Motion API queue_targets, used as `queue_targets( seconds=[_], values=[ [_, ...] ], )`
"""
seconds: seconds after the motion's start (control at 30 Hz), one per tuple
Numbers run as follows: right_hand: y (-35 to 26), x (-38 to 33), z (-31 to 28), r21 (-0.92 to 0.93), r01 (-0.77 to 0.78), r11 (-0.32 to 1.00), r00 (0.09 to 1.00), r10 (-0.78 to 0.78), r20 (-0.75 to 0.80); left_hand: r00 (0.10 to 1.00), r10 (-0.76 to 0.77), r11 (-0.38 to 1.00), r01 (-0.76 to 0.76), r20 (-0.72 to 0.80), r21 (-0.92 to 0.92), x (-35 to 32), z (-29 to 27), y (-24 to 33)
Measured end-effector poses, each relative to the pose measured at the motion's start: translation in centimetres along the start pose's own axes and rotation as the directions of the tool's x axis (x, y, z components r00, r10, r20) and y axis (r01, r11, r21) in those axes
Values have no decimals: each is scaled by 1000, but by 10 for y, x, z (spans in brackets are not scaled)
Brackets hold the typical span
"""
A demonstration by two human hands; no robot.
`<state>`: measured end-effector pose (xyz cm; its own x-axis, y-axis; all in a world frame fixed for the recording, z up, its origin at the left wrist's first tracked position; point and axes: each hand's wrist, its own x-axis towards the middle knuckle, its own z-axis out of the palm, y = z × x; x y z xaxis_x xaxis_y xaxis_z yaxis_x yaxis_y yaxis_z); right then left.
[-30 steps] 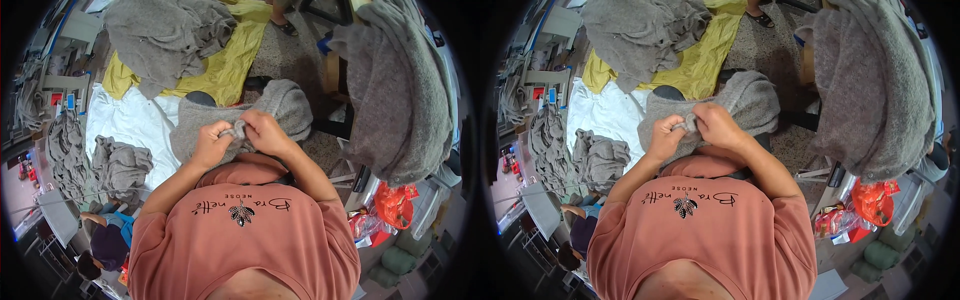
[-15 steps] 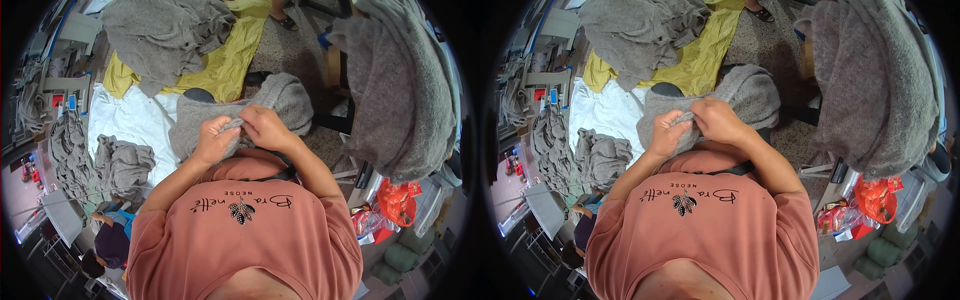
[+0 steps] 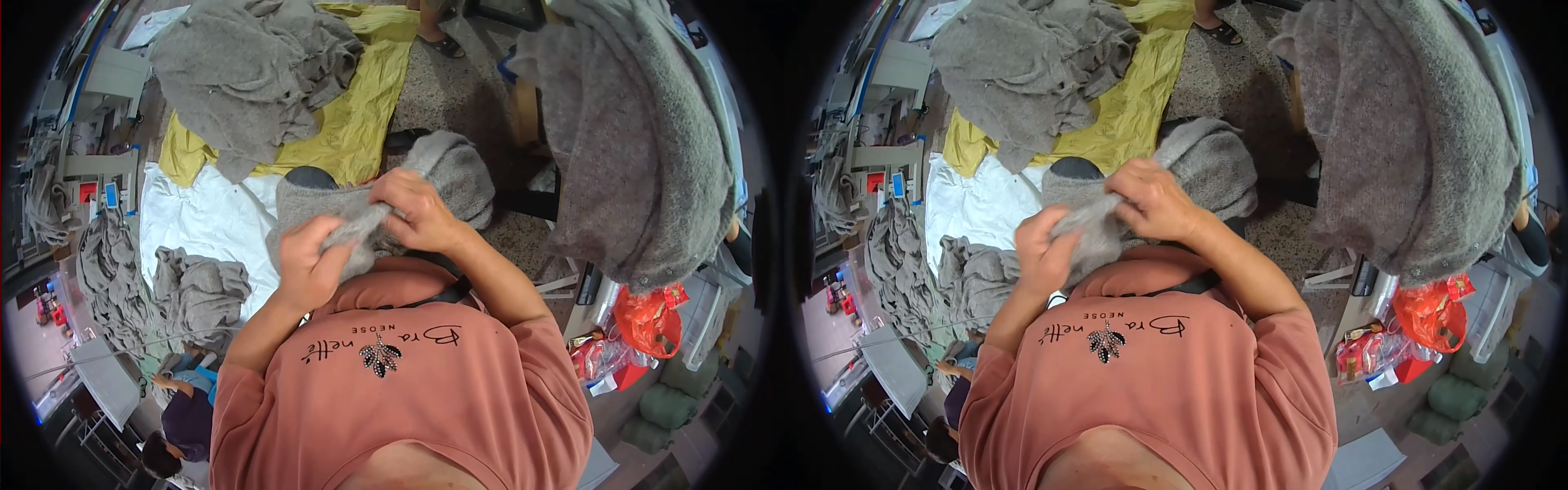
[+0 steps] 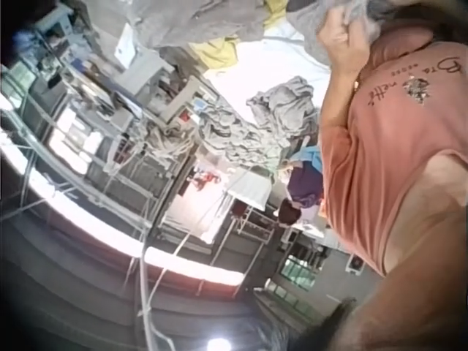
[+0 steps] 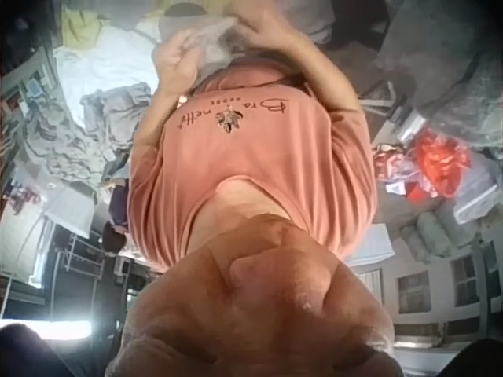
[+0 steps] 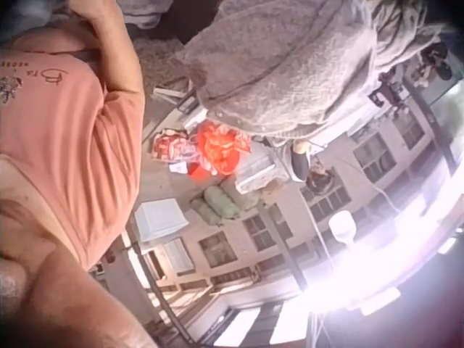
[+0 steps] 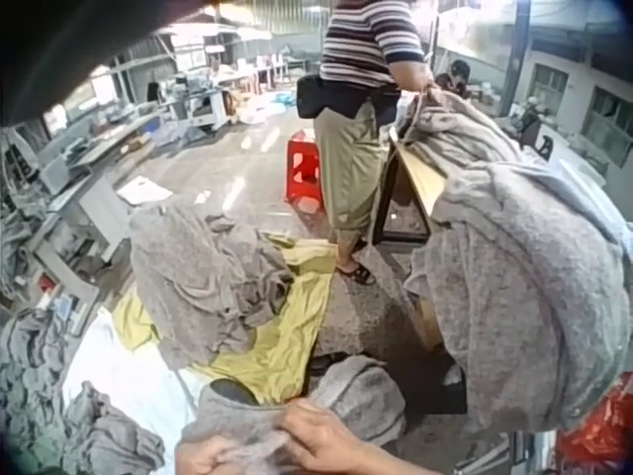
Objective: Manual inspection and unpicking of threads from grey fabric pieces in a sewing factory.
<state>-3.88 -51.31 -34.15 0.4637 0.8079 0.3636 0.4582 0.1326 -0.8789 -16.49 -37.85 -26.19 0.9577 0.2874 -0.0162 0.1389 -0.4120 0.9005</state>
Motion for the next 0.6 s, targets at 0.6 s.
queue_targets(
  seconds=[0.6],
  values=[
    [139,-45,-62,-493,-619,611,783,434,-446,566,683,0,-633,-463,-774,-63,-163,62]
  ],
)
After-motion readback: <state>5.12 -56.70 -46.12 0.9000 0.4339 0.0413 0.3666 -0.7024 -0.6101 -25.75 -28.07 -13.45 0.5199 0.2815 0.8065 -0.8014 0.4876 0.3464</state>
